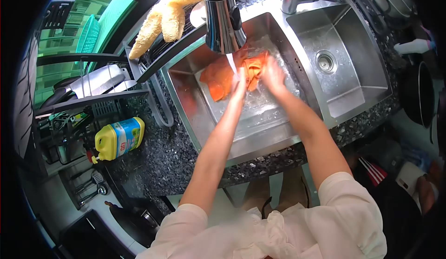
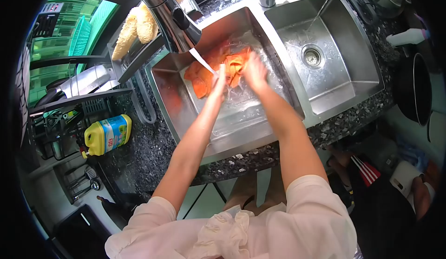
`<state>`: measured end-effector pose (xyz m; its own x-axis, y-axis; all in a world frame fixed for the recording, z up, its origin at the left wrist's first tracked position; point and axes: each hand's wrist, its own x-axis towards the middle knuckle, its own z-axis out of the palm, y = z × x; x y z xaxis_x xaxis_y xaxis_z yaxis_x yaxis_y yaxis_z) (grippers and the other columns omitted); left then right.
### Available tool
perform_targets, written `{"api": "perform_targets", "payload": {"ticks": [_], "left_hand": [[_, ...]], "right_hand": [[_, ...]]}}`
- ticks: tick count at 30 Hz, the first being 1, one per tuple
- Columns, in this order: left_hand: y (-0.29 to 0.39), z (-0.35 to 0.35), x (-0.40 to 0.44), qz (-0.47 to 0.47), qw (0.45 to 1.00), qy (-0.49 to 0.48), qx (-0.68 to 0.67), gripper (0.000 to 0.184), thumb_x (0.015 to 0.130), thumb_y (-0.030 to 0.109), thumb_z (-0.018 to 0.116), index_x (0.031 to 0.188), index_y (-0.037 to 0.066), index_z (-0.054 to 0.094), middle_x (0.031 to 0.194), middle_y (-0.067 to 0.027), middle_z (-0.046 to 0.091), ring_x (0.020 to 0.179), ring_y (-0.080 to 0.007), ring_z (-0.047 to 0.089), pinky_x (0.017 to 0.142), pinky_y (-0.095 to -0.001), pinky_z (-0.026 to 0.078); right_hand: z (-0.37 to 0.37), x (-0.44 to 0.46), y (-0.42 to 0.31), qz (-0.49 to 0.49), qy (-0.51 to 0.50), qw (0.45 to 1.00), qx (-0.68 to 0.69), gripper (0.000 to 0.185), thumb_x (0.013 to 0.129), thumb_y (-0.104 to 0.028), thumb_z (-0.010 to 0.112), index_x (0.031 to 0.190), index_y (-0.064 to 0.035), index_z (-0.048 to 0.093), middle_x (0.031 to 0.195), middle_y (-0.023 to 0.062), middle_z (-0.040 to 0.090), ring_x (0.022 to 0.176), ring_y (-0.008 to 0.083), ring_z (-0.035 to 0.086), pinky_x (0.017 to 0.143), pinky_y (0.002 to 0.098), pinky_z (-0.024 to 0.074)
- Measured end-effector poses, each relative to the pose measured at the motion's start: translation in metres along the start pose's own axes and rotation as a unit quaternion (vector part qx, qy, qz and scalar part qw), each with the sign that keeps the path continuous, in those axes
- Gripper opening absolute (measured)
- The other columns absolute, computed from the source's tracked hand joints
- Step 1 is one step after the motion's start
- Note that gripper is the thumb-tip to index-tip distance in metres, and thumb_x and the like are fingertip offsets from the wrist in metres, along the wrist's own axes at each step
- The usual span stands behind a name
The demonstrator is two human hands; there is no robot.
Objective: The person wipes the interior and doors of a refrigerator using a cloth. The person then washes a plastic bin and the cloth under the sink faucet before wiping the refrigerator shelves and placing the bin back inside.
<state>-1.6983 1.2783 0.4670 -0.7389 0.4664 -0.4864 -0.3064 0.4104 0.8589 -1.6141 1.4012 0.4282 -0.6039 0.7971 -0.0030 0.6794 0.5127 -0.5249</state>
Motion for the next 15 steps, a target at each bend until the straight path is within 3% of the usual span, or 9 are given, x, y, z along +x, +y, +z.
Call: {"api": "perform_targets", "payload": {"ticks": [1, 2, 3, 5, 6, 9, 10, 11, 15], "left_hand": [[0.009, 0.000, 0.011, -0.075, 0.978, -0.120, 0.155, 0.043, 0.091, 0.050, 0.051, 0.100, 0.011, 0.065, 0.096, -0.0100, 0.066, 0.083, -0.0235, 0.064, 0.073, -0.0388, 0.049], [0.006, 0.006, 0.005, -0.035, 0.952, -0.027, 0.304, 0.039, 0.089, 0.047, 0.053, 0.101, 0.012, 0.066, 0.097, -0.0111, 0.067, 0.088, -0.0260, 0.065, 0.075, -0.0396, 0.049], [0.006, 0.014, 0.004, 0.010, 0.895, 0.068, 0.441, 0.036, 0.087, 0.043, 0.055, 0.101, 0.013, 0.068, 0.099, -0.0123, 0.068, 0.093, -0.0284, 0.065, 0.078, -0.0404, 0.050], [-0.015, 0.008, 0.011, 0.012, 0.876, 0.112, 0.469, 0.034, 0.085, 0.039, 0.056, 0.102, 0.012, 0.067, 0.099, -0.0129, 0.068, 0.096, -0.0317, 0.065, 0.079, -0.0434, 0.050], [-0.025, 0.005, 0.015, 0.015, 0.853, 0.157, 0.498, 0.033, 0.083, 0.036, 0.058, 0.102, 0.010, 0.067, 0.099, -0.0134, 0.069, 0.098, -0.0349, 0.064, 0.080, -0.0464, 0.051], [-0.019, -0.002, 0.010, 0.062, 0.864, 0.071, 0.495, 0.032, 0.078, 0.034, 0.064, 0.101, 0.010, 0.068, 0.092, -0.0127, 0.069, 0.090, -0.0374, 0.066, 0.081, -0.0508, 0.051], [-0.007, -0.021, 0.023, -0.034, 0.906, -0.133, 0.399, 0.035, 0.076, 0.029, 0.068, 0.102, 0.006, 0.067, 0.089, -0.0120, 0.070, 0.092, -0.0342, 0.066, 0.086, -0.0472, 0.050], [0.025, -0.032, 0.011, -0.088, 0.940, -0.307, 0.119, 0.031, 0.075, 0.023, 0.072, 0.098, 0.004, 0.068, 0.086, -0.0090, 0.070, 0.086, -0.0247, 0.068, 0.080, -0.0352, 0.051], [0.069, -0.075, 0.007, -0.106, 0.966, -0.202, -0.119, 0.024, 0.082, 0.022, 0.073, 0.099, 0.006, 0.065, 0.087, -0.0033, 0.066, 0.078, -0.0122, 0.063, 0.070, -0.0255, 0.050]], "right_hand": [[0.005, -0.012, -0.004, -0.044, -0.042, 0.998, -0.031, 0.033, 0.090, -0.026, 0.052, 0.116, -0.0074, 0.050, 0.100, 0.0180, 0.064, 0.082, 0.0397, 0.066, 0.070, 0.0529, 0.0514], [0.006, -0.012, 0.001, -0.178, -0.123, 0.972, -0.090, 0.037, 0.086, -0.026, 0.056, 0.117, -0.0045, 0.053, 0.100, 0.0201, 0.065, 0.082, 0.0382, 0.067, 0.069, 0.0515, 0.0523], [0.003, -0.004, 0.010, -0.180, -0.124, 0.971, -0.093, 0.037, 0.086, -0.026, 0.056, 0.117, -0.0045, 0.053, 0.100, 0.0201, 0.065, 0.082, 0.0382, 0.067, 0.069, 0.0515, 0.0523], [-0.021, 0.013, 0.022, -0.135, -0.116, 0.982, -0.066, 0.039, 0.084, -0.027, 0.058, 0.114, -0.0022, 0.056, 0.098, 0.0216, 0.066, 0.081, 0.0360, 0.067, 0.068, 0.0510, 0.0525], [-0.018, 0.020, 0.028, 0.010, -0.079, 0.996, -0.031, 0.031, 0.083, -0.025, 0.057, 0.105, -0.0033, 0.062, 0.095, 0.0223, 0.066, 0.087, 0.0349, 0.067, 0.072, 0.0479, 0.0525], [0.008, 0.024, 0.004, 0.139, -0.006, 0.981, 0.134, 0.025, 0.084, -0.018, 0.055, 0.101, -0.0025, 0.064, 0.092, 0.0213, 0.067, 0.091, 0.0296, 0.067, 0.078, 0.0404, 0.0522], [0.014, 0.035, 0.003, 0.167, -0.043, 0.936, 0.306, 0.021, 0.085, -0.013, 0.053, 0.098, -0.0018, 0.065, 0.092, 0.0178, 0.068, 0.091, 0.0240, 0.065, 0.081, 0.0343, 0.0501], [0.015, 0.047, 0.006, 0.137, -0.067, 0.881, 0.449, 0.019, 0.086, -0.012, 0.054, 0.098, -0.0014, 0.064, 0.092, 0.0116, 0.067, 0.085, 0.0184, 0.062, 0.078, 0.0311, 0.0497], [-0.117, 0.074, -0.028, 0.060, -0.067, 0.759, 0.645, 0.017, 0.092, -0.013, 0.055, 0.099, -0.0006, 0.064, 0.094, 0.0069, 0.064, 0.082, 0.0147, 0.061, 0.075, 0.0284, 0.0496]]}}
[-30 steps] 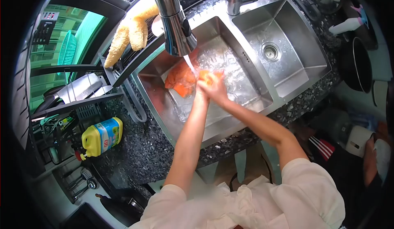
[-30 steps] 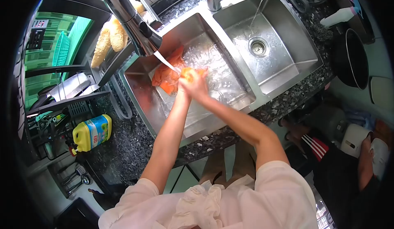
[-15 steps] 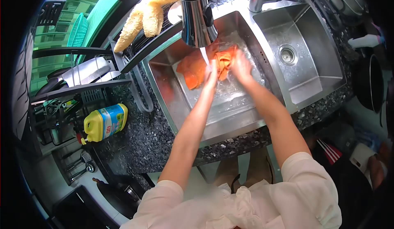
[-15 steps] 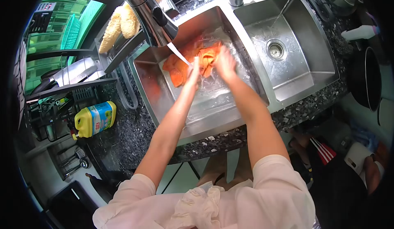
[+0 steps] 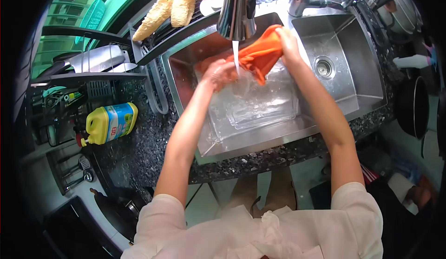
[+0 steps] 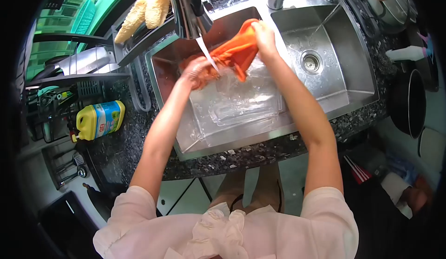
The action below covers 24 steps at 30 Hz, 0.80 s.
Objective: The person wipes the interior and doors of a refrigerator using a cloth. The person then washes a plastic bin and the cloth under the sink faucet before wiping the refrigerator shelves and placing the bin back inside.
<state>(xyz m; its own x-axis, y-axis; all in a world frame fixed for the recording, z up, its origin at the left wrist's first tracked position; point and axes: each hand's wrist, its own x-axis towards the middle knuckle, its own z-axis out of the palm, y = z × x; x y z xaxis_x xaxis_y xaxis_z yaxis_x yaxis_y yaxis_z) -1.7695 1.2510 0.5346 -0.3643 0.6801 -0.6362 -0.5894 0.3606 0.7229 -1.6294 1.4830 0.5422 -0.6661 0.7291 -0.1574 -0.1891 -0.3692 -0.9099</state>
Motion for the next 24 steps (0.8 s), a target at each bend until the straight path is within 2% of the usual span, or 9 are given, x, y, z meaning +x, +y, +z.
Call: {"api": "perform_targets", "payload": {"ticks": [6, 9, 10, 12, 14, 16, 20, 22, 24], "left_hand": [[0.002, -0.038, 0.049, 0.295, 0.850, 0.229, 0.371, 0.030, 0.078, 0.014, 0.067, 0.106, 0.003, 0.063, 0.102, -0.0122, 0.066, 0.097, -0.0300, 0.063, 0.089, -0.0371, 0.048], [-0.031, -0.056, 0.053, 0.385, 0.649, 0.241, 0.610, 0.041, 0.079, 0.013, 0.060, 0.120, 0.006, 0.058, 0.105, -0.0161, 0.065, 0.101, -0.0369, 0.061, 0.093, -0.0433, 0.047], [-0.035, -0.052, 0.052, 0.384, 0.652, 0.240, 0.608, 0.041, 0.079, 0.013, 0.060, 0.120, 0.006, 0.058, 0.105, -0.0161, 0.065, 0.101, -0.0369, 0.061, 0.093, -0.0433, 0.047], [-0.041, -0.037, 0.036, 0.157, 0.752, 0.286, 0.573, 0.043, 0.078, 0.018, 0.064, 0.119, 0.009, 0.059, 0.102, -0.0182, 0.067, 0.098, -0.0352, 0.063, 0.089, -0.0440, 0.048], [-0.052, -0.032, 0.028, 0.126, 0.756, 0.280, 0.578, 0.037, 0.080, 0.026, 0.063, 0.114, 0.011, 0.062, 0.096, -0.0188, 0.068, 0.094, -0.0346, 0.065, 0.084, -0.0457, 0.050], [-0.062, -0.033, 0.015, 0.104, 0.646, 0.141, 0.743, 0.032, 0.083, 0.035, 0.061, 0.105, 0.013, 0.066, 0.091, -0.0163, 0.069, 0.089, -0.0335, 0.067, 0.077, -0.0468, 0.051], [-0.016, 0.000, -0.008, 0.088, 0.563, 0.008, 0.822, 0.022, 0.084, 0.035, 0.058, 0.085, 0.016, 0.069, 0.082, -0.0119, 0.069, 0.088, -0.0308, 0.066, 0.078, -0.0453, 0.050], [0.017, 0.020, -0.029, 0.288, 0.602, -0.012, 0.745, 0.019, 0.088, 0.029, 0.057, 0.090, 0.017, 0.072, 0.086, -0.0148, 0.068, 0.083, -0.0276, 0.067, 0.077, -0.0378, 0.051], [0.047, 0.038, -0.057, 0.240, 0.779, -0.054, 0.576, 0.019, 0.089, 0.025, 0.060, 0.097, 0.012, 0.072, 0.087, -0.0121, 0.071, 0.081, -0.0195, 0.068, 0.077, -0.0314, 0.051]], "right_hand": [[0.016, -0.006, -0.018, -0.200, 0.118, 0.934, -0.270, 0.024, 0.093, -0.018, 0.056, 0.103, 0.0025, 0.063, 0.091, 0.0064, 0.065, 0.082, 0.0123, 0.059, 0.077, 0.0288, 0.0489], [0.027, -0.043, 0.016, -0.067, 0.052, 0.871, -0.484, 0.024, 0.092, -0.019, 0.049, 0.111, -0.0074, 0.055, 0.105, 0.0217, 0.065, 0.095, 0.0374, 0.064, 0.078, 0.0426, 0.0502], [0.021, -0.048, 0.059, -0.214, 0.034, 0.847, -0.486, 0.026, 0.090, -0.017, 0.049, 0.116, -0.0102, 0.050, 0.104, 0.0219, 0.063, 0.092, 0.0385, 0.064, 0.075, 0.0465, 0.0503], [0.011, -0.069, 0.111, -0.117, -0.116, 0.757, -0.632, 0.030, 0.089, -0.017, 0.048, 0.118, -0.0081, 0.045, 0.097, 0.0223, 0.059, 0.091, 0.0412, 0.063, 0.073, 0.0540, 0.0499], [0.013, -0.088, 0.127, -0.086, -0.270, 0.664, -0.691, 0.026, 0.091, -0.017, 0.044, 0.116, -0.0098, 0.047, 0.099, 0.0200, 0.061, 0.095, 0.0384, 0.063, 0.076, 0.0534, 0.0498], [0.000, -0.081, 0.125, -0.071, -0.323, 0.664, -0.670, 0.027, 0.086, -0.015, 0.050, 0.113, -0.0118, 0.051, 0.093, 0.0168, 0.063, 0.089, 0.0353, 0.064, 0.074, 0.0509, 0.0503], [0.035, -0.081, 0.079, -0.062, -0.159, 0.832, -0.528, 0.052, 0.079, -0.017, 0.063, 0.129, -0.0168, 0.050, 0.095, 0.0122, 0.067, 0.089, 0.0335, 0.065, 0.076, 0.0445, 0.0515], [0.051, -0.078, 0.046, -0.044, -0.322, 0.809, -0.489, 0.046, 0.079, -0.019, 0.063, 0.124, -0.0161, 0.056, 0.096, 0.0149, 0.068, 0.088, 0.0339, 0.066, 0.076, 0.0434, 0.0511], [0.057, -0.054, 0.045, -0.038, -0.348, 0.778, -0.522, 0.031, 0.079, -0.024, 0.064, 0.106, -0.0092, 0.066, 0.086, 0.0167, 0.068, 0.080, 0.0316, 0.066, 0.074, 0.0423, 0.0513]]}}
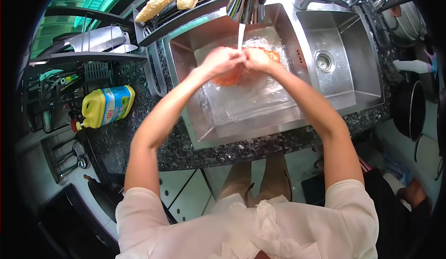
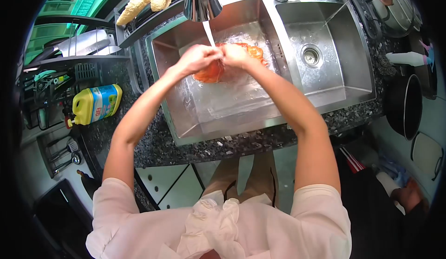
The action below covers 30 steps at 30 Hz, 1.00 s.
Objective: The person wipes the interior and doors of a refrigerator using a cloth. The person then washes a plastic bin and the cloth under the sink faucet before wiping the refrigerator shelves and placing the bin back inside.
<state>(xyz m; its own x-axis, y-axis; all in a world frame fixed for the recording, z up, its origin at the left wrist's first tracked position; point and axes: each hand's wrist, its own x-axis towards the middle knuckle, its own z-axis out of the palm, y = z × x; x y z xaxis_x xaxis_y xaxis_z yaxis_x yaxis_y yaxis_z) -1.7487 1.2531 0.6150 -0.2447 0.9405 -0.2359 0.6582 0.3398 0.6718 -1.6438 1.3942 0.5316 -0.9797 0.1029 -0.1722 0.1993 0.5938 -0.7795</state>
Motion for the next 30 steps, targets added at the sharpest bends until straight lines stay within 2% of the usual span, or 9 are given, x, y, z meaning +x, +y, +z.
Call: {"api": "perform_targets", "payload": {"ticks": [3, 8, 11, 13, 16, 18, 20, 28, 30], "left_hand": [[0.005, -0.042, -0.011, 0.003, 0.993, 0.010, -0.117, 0.024, 0.092, 0.022, 0.059, 0.100, 0.001, 0.069, 0.088, -0.0013, 0.070, 0.083, -0.0075, 0.061, 0.078, -0.0260, 0.050], [0.020, -0.075, -0.021, -0.155, 0.985, 0.079, -0.016, 0.044, 0.082, 0.045, 0.068, 0.096, 0.004, 0.071, 0.081, -0.0079, 0.069, 0.075, -0.0174, 0.065, 0.072, -0.0300, 0.052], [-0.006, -0.020, -0.009, -0.031, 0.953, 0.251, 0.169, 0.045, 0.080, 0.049, 0.069, 0.102, 0.010, 0.069, 0.101, -0.0107, 0.063, 0.093, -0.0306, 0.062, 0.084, -0.0367, 0.049], [-0.058, 0.070, 0.000, -0.058, 0.953, 0.268, -0.127, 0.041, 0.085, 0.036, 0.069, 0.109, 0.004, 0.065, 0.104, -0.0117, 0.064, 0.088, -0.0242, 0.062, 0.084, -0.0369, 0.050], [-0.008, 0.113, -0.015, -0.344, 0.706, 0.132, -0.605, 0.064, 0.093, 0.055, 0.051, 0.131, 0.005, 0.049, 0.122, -0.0121, 0.057, 0.109, -0.0250, 0.058, 0.092, -0.0437, 0.051], [-0.015, 0.115, -0.012, -0.224, 0.520, 0.014, -0.824, 0.074, 0.092, 0.064, 0.037, 0.135, 0.005, 0.043, 0.130, -0.0151, 0.051, 0.116, -0.0307, 0.055, 0.096, -0.0489, 0.048], [-0.023, 0.109, -0.008, -0.207, 0.572, 0.131, -0.783, 0.087, 0.081, 0.078, 0.040, 0.126, 0.004, 0.050, 0.118, -0.0196, 0.059, 0.109, -0.0338, 0.059, 0.091, -0.0504, 0.050], [-0.076, 0.133, -0.002, -0.160, 0.388, 0.035, -0.907, 0.045, 0.101, 0.033, 0.044, 0.131, -0.001, 0.044, 0.129, -0.0277, 0.051, 0.110, -0.0363, 0.058, 0.095, -0.0474, 0.049], [-0.097, 0.147, 0.004, -0.165, 0.430, 0.027, -0.887, 0.042, 0.100, 0.031, 0.046, 0.129, 0.000, 0.046, 0.124, -0.0237, 0.055, 0.107, -0.0339, 0.060, 0.093, -0.0447, 0.051]], "right_hand": [[-0.075, -0.021, -0.067, 0.039, -0.100, 0.991, 0.081, 0.033, 0.079, -0.033, 0.067, 0.098, -0.0060, 0.070, 0.073, 0.0115, 0.068, 0.069, 0.0194, 0.065, 0.068, 0.0354, 0.0513], [-0.101, -0.021, -0.049, 0.107, -0.068, 0.926, 0.356, 0.038, 0.082, -0.039, 0.066, 0.091, -0.0014, 0.067, 0.078, 0.0050, 0.064, 0.072, 0.0129, 0.062, 0.060, 0.0288, 0.0515], [-0.042, 0.000, 0.035, 0.104, 0.068, 0.984, 0.128, 0.037, 0.083, -0.041, 0.063, 0.088, -0.0054, 0.068, 0.075, 0.0082, 0.066, 0.073, 0.0173, 0.066, 0.064, 0.0332, 0.0531], [-0.011, -0.007, 0.059, 0.144, 0.105, 0.984, -0.022, 0.038, 0.083, -0.042, 0.062, 0.082, -0.0045, 0.067, 0.070, 0.0098, 0.065, 0.067, 0.0166, 0.065, 0.063, 0.0337, 0.0517], [0.060, -0.012, 0.075, 0.147, 0.165, 0.972, 0.076, 0.034, 0.083, -0.037, 0.061, 0.079, -0.0039, 0.066, 0.074, 0.0104, 0.066, 0.068, 0.0229, 0.063, 0.067, 0.0358, 0.0499], [0.032, -0.041, -0.020, 0.084, 0.197, 0.938, 0.273, 0.024, 0.080, -0.029, 0.059, 0.078, -0.0062, 0.068, 0.089, 0.0148, 0.065, 0.085, 0.0304, 0.063, 0.077, 0.0395, 0.0487], [0.033, -0.061, -0.057, -0.063, 0.215, 0.955, 0.196, 0.018, 0.077, -0.019, 0.058, 0.072, -0.0011, 0.059, 0.080, 0.0158, 0.059, 0.076, 0.0298, 0.057, 0.071, 0.0399, 0.0453], [0.009, -0.117, -0.124, -0.127, 0.147, 0.961, 0.197, 0.013, 0.075, -0.008, 0.056, 0.069, 0.0016, 0.050, 0.072, 0.0148, 0.050, 0.068, 0.0284, 0.051, 0.062, 0.0386, 0.0402], [0.001, -0.120, -0.133, -0.106, 0.140, 0.956, 0.236, 0.012, 0.075, -0.007, 0.056, 0.069, 0.0016, 0.050, 0.071, 0.0138, 0.048, 0.067, 0.0274, 0.049, 0.062, 0.0368, 0.0398]]}}
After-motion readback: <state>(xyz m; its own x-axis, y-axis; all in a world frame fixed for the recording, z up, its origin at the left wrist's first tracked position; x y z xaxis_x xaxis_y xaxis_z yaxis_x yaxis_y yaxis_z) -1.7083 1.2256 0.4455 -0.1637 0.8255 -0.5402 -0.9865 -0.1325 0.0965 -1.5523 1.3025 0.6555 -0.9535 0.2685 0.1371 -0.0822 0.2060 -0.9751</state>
